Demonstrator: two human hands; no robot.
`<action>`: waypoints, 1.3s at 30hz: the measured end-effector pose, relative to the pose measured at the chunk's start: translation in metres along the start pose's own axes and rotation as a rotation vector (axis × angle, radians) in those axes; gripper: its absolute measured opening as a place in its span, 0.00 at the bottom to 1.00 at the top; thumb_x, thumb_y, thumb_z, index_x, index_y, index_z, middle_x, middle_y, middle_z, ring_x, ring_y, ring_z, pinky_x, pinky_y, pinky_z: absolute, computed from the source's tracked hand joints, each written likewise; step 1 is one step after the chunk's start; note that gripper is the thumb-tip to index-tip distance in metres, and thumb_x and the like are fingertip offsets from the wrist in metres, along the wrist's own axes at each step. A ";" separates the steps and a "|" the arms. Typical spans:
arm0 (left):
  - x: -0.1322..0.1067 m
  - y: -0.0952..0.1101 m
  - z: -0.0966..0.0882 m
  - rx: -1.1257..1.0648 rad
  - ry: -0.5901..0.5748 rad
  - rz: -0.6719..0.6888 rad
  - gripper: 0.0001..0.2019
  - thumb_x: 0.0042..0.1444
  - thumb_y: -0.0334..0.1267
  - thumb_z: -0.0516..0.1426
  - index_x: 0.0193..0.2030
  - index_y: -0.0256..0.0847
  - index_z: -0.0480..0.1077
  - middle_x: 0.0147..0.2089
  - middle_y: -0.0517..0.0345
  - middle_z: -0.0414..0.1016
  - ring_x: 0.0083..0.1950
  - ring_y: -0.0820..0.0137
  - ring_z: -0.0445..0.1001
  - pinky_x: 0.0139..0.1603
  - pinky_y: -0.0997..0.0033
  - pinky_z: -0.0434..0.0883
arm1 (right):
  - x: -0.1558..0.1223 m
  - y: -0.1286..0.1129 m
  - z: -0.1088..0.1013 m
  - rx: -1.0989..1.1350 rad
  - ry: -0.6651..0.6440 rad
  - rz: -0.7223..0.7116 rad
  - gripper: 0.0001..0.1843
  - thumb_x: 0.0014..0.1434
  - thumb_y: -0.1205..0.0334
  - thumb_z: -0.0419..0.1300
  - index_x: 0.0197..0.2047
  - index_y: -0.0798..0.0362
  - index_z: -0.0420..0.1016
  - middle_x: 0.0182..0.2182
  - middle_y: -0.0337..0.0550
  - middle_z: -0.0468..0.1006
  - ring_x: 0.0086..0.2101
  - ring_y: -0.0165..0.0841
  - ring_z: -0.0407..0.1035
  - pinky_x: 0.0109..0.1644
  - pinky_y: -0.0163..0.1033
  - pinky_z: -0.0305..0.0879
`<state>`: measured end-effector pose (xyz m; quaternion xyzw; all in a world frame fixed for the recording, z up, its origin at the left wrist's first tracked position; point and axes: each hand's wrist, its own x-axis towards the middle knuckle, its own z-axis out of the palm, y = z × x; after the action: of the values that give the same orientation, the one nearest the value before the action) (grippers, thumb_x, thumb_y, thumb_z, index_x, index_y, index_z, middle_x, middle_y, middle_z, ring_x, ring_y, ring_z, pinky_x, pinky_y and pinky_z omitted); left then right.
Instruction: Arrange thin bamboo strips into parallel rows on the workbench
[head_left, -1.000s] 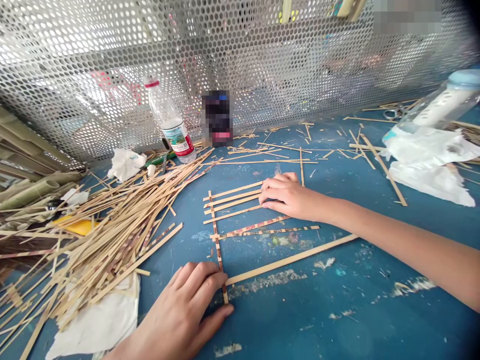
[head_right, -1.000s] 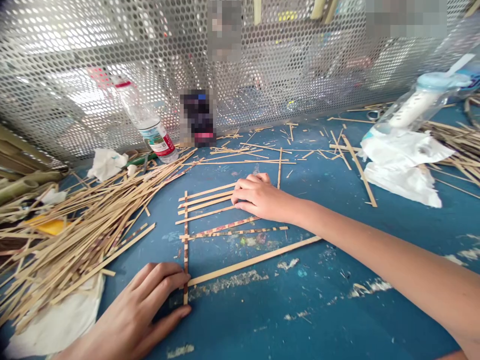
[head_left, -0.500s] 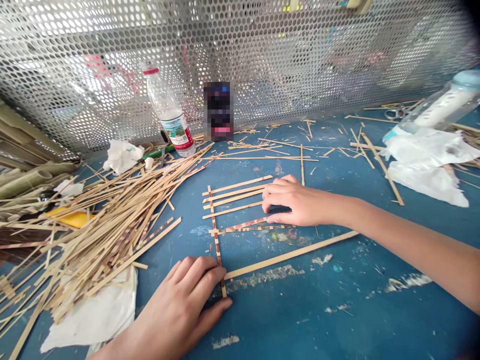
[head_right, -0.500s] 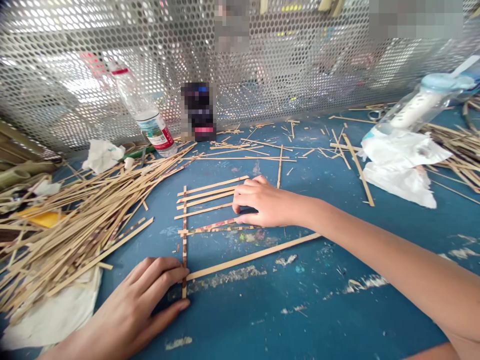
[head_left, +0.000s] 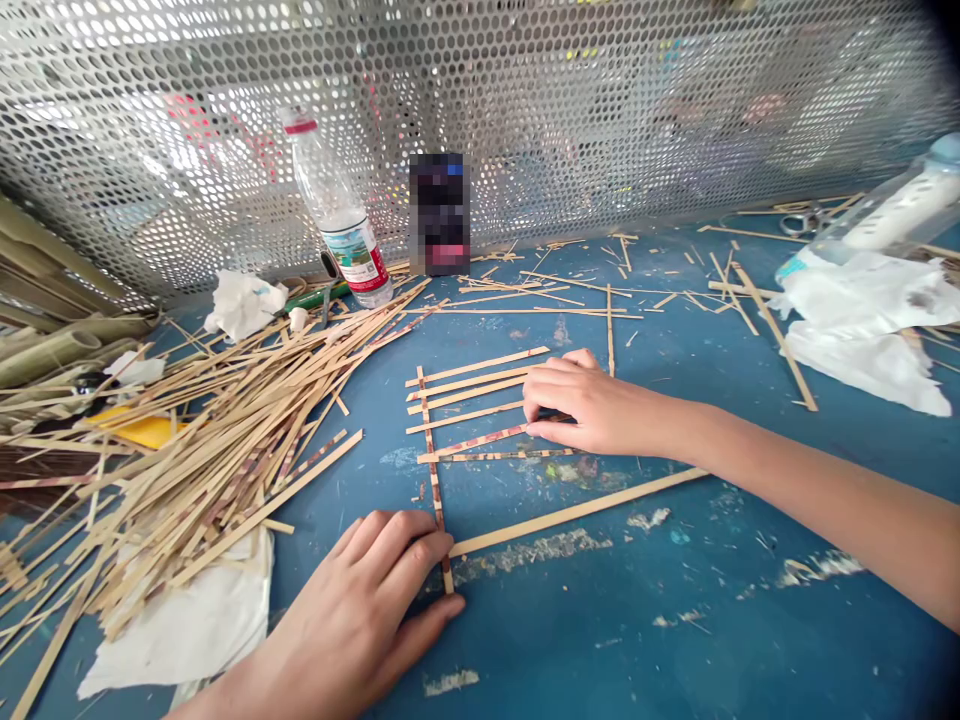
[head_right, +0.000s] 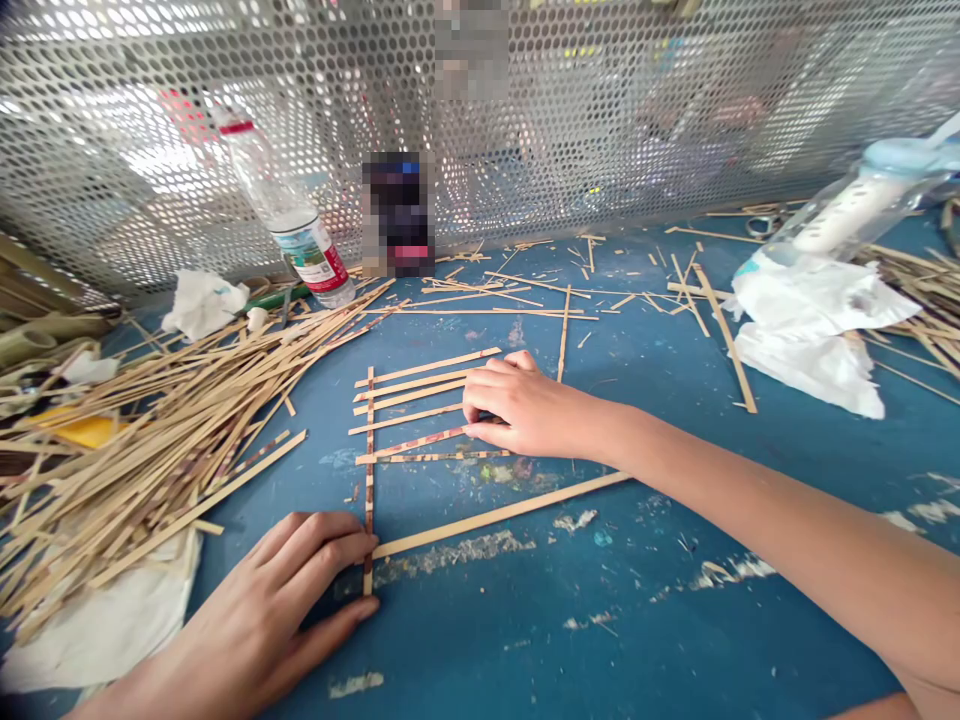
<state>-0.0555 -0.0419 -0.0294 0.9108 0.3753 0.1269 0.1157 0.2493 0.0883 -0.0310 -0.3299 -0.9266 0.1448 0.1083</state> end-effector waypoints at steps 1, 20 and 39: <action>0.000 0.000 0.000 0.001 0.003 0.001 0.14 0.66 0.41 0.56 0.57 0.44 0.66 0.53 0.54 0.72 0.48 0.66 0.69 0.48 0.66 0.69 | 0.001 0.000 0.001 0.002 0.009 0.004 0.10 0.68 0.57 0.56 0.36 0.52 0.71 0.37 0.41 0.75 0.41 0.36 0.65 0.53 0.45 0.47; 0.000 0.000 0.001 -0.002 0.004 -0.002 0.13 0.66 0.41 0.55 0.56 0.43 0.66 0.53 0.55 0.72 0.48 0.66 0.70 0.47 0.66 0.69 | 0.008 -0.012 0.008 -0.020 0.063 0.088 0.09 0.66 0.59 0.57 0.34 0.52 0.69 0.39 0.43 0.73 0.43 0.38 0.63 0.48 0.44 0.47; 0.001 0.001 0.000 0.003 -0.011 -0.012 0.13 0.66 0.41 0.55 0.56 0.44 0.66 0.52 0.54 0.73 0.48 0.66 0.71 0.48 0.66 0.70 | 0.008 -0.017 0.008 -0.028 0.061 0.109 0.10 0.67 0.59 0.56 0.34 0.52 0.68 0.38 0.43 0.74 0.42 0.38 0.64 0.49 0.45 0.47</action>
<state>-0.0536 -0.0418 -0.0287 0.9093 0.3806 0.1206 0.1171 0.2308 0.0791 -0.0322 -0.3855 -0.9054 0.1273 0.1240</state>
